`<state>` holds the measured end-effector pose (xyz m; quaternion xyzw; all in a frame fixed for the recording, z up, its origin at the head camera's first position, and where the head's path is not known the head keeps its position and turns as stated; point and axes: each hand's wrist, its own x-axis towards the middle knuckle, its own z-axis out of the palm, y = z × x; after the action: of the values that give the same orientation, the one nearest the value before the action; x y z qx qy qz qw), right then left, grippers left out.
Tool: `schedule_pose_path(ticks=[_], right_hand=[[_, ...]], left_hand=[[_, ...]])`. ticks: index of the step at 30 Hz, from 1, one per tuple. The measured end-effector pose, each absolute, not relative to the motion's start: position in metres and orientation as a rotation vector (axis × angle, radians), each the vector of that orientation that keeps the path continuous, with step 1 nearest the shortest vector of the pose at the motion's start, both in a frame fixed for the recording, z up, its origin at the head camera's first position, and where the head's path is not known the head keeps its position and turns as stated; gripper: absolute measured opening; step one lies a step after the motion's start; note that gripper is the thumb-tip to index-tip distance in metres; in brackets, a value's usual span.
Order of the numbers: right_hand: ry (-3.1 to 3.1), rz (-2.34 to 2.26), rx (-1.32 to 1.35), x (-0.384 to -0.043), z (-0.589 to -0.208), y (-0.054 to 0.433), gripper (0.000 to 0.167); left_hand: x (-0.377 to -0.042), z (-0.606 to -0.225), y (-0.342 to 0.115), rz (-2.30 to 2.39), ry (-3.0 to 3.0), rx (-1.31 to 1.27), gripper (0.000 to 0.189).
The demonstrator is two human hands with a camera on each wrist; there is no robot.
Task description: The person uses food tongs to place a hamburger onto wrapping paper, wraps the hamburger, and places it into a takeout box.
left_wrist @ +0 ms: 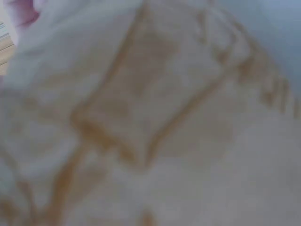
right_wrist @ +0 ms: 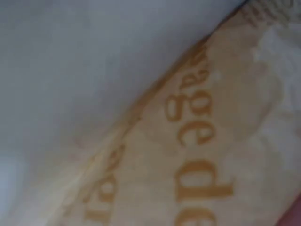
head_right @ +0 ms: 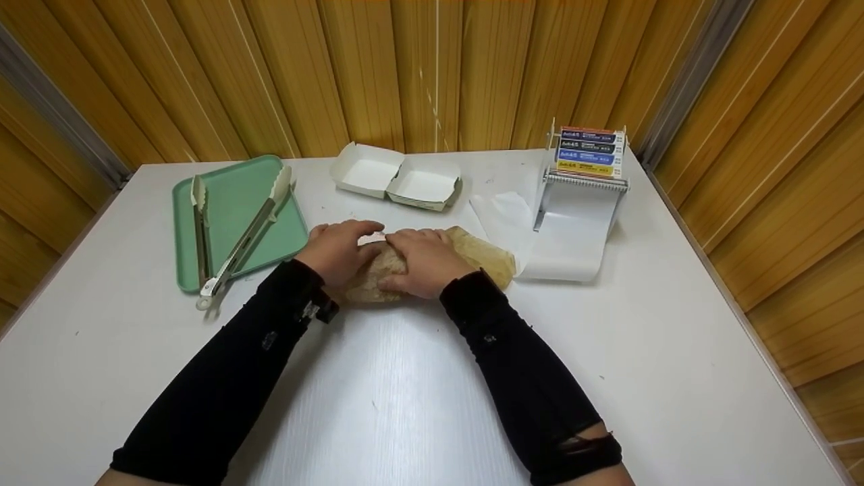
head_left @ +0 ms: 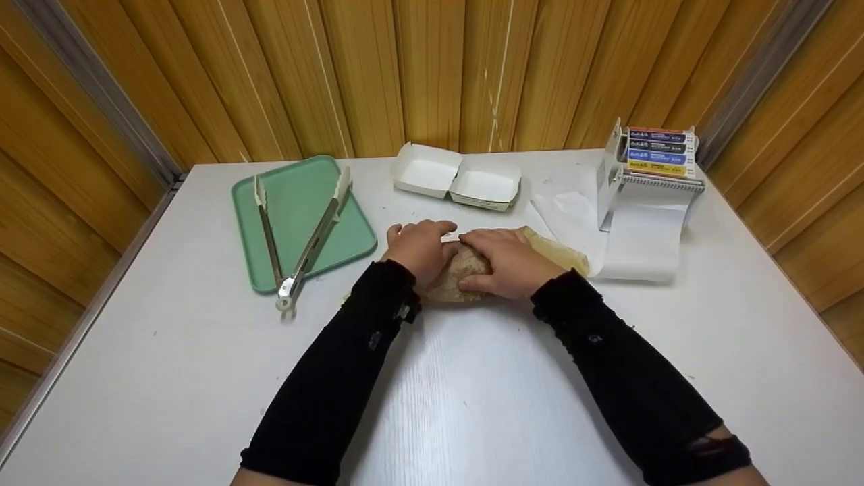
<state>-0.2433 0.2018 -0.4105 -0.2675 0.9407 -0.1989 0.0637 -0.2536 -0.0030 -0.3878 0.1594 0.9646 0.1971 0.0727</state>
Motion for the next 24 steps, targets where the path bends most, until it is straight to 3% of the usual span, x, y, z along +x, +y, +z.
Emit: schedule_pose_path(ticks=[6,14,24], right_hand=[[2.818,-0.591,-0.765,-0.245,-0.410,0.200,0.099],[2.794,-0.538,-0.690,-0.241,-0.409,0.196,0.118],[2.789,-0.518,-0.655,-0.238,-0.410,0.198,0.121]], left_hand=[[-0.242,-0.391,-0.020,0.580,2.919,0.496,0.041],[-0.224,-0.402,-0.056,0.629,2.941,0.405,0.049],[-0.220,-0.408,-0.093,0.644,2.884,0.120,0.065]])
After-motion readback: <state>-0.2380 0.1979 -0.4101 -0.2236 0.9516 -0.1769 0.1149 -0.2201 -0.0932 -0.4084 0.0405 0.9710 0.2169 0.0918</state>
